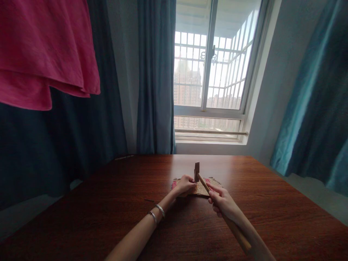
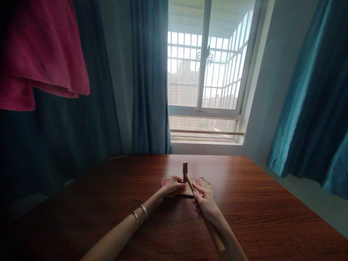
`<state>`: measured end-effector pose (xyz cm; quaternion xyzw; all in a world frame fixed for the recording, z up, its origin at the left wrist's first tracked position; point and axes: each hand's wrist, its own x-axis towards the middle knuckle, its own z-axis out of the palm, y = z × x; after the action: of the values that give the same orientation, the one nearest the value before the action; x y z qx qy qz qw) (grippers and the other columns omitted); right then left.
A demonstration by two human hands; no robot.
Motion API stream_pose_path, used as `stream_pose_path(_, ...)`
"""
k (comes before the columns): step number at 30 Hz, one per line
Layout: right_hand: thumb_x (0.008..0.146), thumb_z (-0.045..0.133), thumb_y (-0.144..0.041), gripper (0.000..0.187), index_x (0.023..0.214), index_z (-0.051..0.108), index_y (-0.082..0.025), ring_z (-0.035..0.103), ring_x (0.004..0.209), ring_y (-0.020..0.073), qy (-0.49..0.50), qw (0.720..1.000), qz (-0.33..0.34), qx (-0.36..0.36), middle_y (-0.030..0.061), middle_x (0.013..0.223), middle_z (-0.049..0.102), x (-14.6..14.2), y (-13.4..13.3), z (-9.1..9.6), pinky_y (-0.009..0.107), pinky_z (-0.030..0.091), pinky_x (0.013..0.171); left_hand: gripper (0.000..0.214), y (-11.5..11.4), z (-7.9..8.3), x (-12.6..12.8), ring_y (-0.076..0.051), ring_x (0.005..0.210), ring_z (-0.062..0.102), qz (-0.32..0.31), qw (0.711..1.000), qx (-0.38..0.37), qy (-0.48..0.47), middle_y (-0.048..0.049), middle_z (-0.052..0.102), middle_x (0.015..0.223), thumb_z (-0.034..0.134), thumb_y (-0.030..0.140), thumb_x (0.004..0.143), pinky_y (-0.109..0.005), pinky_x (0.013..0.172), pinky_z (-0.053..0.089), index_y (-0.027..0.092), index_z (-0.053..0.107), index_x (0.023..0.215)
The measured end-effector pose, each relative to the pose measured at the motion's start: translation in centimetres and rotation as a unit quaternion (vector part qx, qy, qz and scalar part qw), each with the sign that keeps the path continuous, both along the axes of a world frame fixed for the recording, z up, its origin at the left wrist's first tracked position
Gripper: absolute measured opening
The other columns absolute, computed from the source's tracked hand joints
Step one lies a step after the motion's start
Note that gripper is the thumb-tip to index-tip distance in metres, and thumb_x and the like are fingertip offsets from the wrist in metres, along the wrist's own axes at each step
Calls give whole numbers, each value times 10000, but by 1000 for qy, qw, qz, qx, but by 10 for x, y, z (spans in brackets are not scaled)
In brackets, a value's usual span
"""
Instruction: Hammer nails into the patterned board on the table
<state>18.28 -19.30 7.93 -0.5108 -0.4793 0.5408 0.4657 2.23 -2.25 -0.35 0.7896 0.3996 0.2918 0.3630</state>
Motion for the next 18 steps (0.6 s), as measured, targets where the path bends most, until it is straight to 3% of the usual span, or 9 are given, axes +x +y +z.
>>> stream_pose_path(12,773,576,-415,663,1372,389,-202,379,337,47,12,1000,0,-15,-47,588,500,0,-2,-2,157,265,282,240,-2,3,-1,-85,505,370,2,1000,-2,5,43,439,484,593,331,644,-200,487,237,109,644,570)
stream_pose_path(18,747,604,-438,698,1356,386,-175,372,324,40,38,998,-37,33,-46,601,524,11,-10,0,154,265,274,242,1,-1,-2,-110,562,474,-17,1000,-4,-21,16,564,565,615,318,644,-203,524,313,95,702,681)
